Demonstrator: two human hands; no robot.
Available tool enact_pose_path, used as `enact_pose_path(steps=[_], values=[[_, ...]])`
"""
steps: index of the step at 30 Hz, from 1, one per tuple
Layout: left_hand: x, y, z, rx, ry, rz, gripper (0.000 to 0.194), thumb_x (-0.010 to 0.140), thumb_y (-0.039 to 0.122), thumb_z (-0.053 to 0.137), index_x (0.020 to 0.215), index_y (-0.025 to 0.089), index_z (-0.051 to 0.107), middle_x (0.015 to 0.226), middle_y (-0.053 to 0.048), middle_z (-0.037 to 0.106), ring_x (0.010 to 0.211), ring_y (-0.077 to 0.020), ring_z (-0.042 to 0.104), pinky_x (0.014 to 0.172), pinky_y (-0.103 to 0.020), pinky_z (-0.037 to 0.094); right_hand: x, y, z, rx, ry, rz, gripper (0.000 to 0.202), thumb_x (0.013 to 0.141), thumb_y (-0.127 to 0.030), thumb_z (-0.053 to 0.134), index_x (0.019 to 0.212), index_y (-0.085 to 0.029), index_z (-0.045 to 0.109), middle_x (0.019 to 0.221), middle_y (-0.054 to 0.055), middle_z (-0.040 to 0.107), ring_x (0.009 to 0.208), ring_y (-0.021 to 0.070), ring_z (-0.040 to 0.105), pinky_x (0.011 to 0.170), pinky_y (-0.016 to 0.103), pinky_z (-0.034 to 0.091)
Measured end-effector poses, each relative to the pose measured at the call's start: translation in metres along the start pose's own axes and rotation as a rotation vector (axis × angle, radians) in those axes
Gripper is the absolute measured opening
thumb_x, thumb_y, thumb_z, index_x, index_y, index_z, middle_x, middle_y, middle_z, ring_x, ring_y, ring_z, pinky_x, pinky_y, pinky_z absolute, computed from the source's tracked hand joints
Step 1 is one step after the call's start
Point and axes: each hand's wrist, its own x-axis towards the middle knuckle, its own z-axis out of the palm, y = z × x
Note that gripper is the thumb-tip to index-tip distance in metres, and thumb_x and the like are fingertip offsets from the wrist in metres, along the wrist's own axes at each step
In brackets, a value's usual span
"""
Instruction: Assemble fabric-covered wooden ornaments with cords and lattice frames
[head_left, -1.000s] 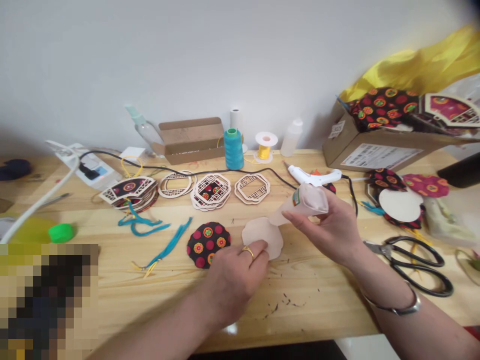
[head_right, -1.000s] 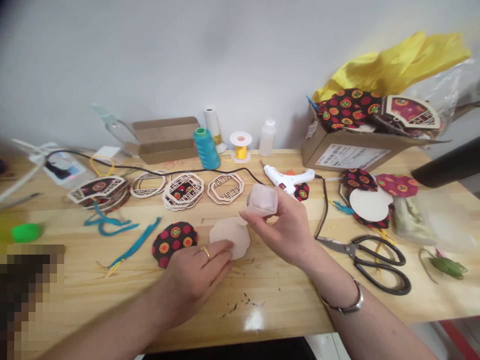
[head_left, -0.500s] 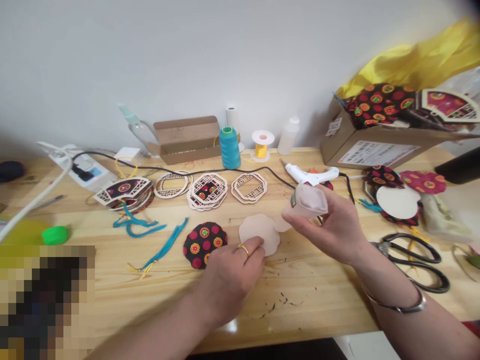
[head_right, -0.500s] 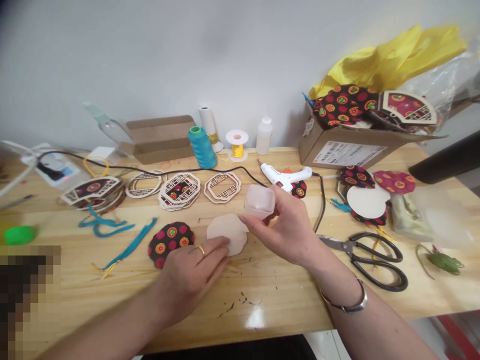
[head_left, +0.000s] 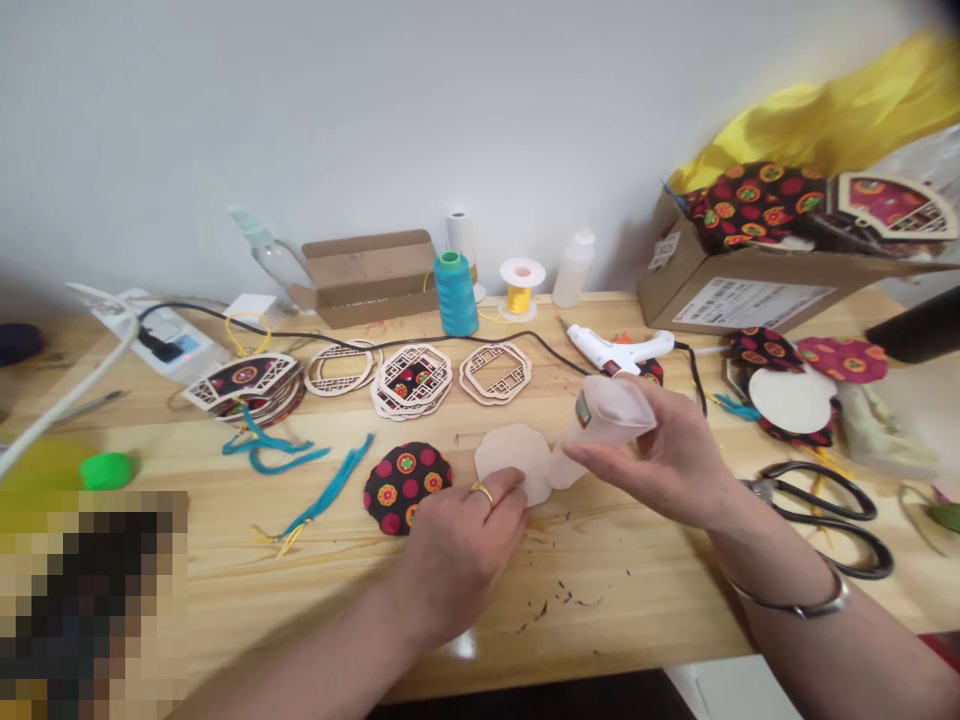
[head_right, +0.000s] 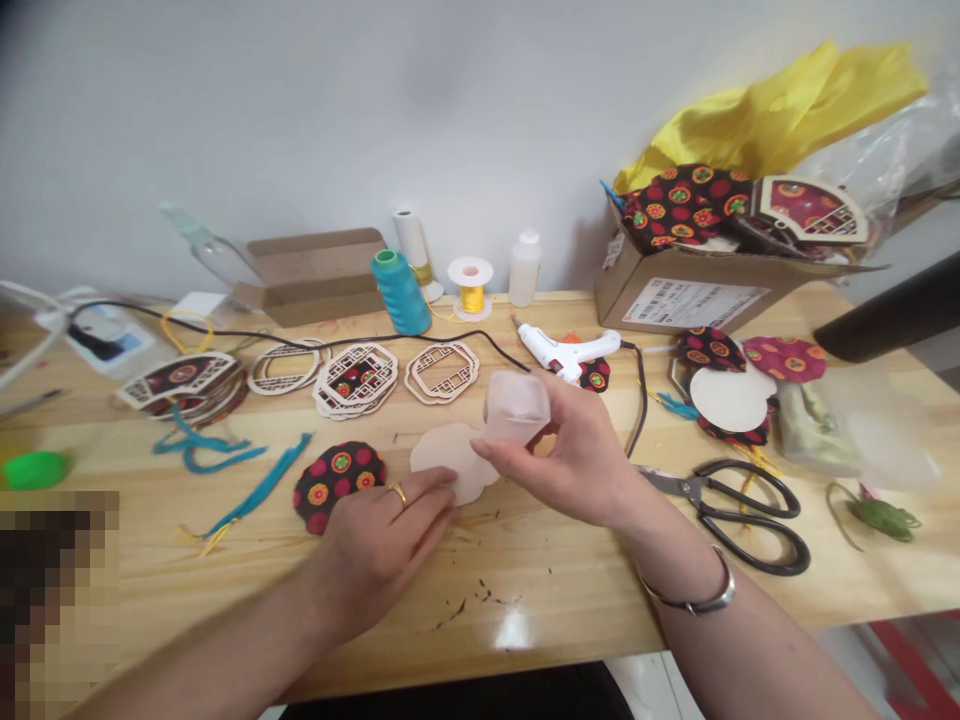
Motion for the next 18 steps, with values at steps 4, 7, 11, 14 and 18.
enact_pose_path(steps=[4,7,11,14,18], values=[[0.001,-0.002,-0.002,-0.044,0.004,-0.045,0.013,0.086,0.019,0.054,0.096,0.016,0.062,0.102,-0.004,0.071,0.070,-0.0167,0.068,0.055,-0.029,0.053,0.001,0.005,-0.004,0.044,0.128,-0.015,0.020,0.071,-0.032,0.074,0.078,-0.020,0.059,0.071,-0.001,0.061,0.060,0.0116,0.055,0.050,0.022,0.045],[0.001,-0.007,-0.009,-0.060,0.007,-0.114,0.016,0.085,0.022,0.054,0.098,0.017,0.061,0.106,-0.006,0.070,0.080,-0.0186,0.069,0.062,-0.029,0.055,0.002,0.008,-0.006,0.032,0.140,-0.002,0.022,0.072,-0.034,0.074,0.079,-0.020,0.059,0.070,0.000,0.061,0.059,0.0124,0.055,0.049,0.023,0.045],[0.004,-0.015,-0.020,0.004,-0.075,-0.205,0.028,0.080,0.031,0.059,0.104,0.017,0.060,0.121,-0.010,0.064,0.093,-0.0236,0.067,0.066,-0.034,0.056,0.001,0.004,-0.006,-0.002,0.084,-0.062,0.021,0.072,-0.034,0.073,0.074,-0.020,0.057,0.069,-0.001,0.059,0.059,0.0124,0.054,0.052,0.024,0.045],[0.006,-0.018,-0.025,0.034,-0.198,-0.262,0.037,0.076,0.036,0.063,0.108,0.017,0.058,0.129,-0.010,0.059,0.101,-0.0268,0.064,0.073,-0.039,0.056,0.000,0.000,-0.005,-0.006,0.012,-0.108,0.020,0.073,-0.031,0.072,0.073,-0.020,0.055,0.067,-0.002,0.057,0.057,0.0111,0.053,0.051,0.024,0.044],[0.008,-0.015,-0.028,0.056,-0.293,-0.311,0.037,0.075,0.037,0.063,0.105,0.018,0.058,0.129,-0.010,0.057,0.096,-0.0264,0.064,0.069,-0.039,0.055,-0.002,-0.003,-0.002,-0.029,-0.050,-0.159,0.020,0.072,-0.030,0.072,0.074,-0.020,0.055,0.067,-0.003,0.055,0.055,0.0103,0.051,0.051,0.024,0.043]])
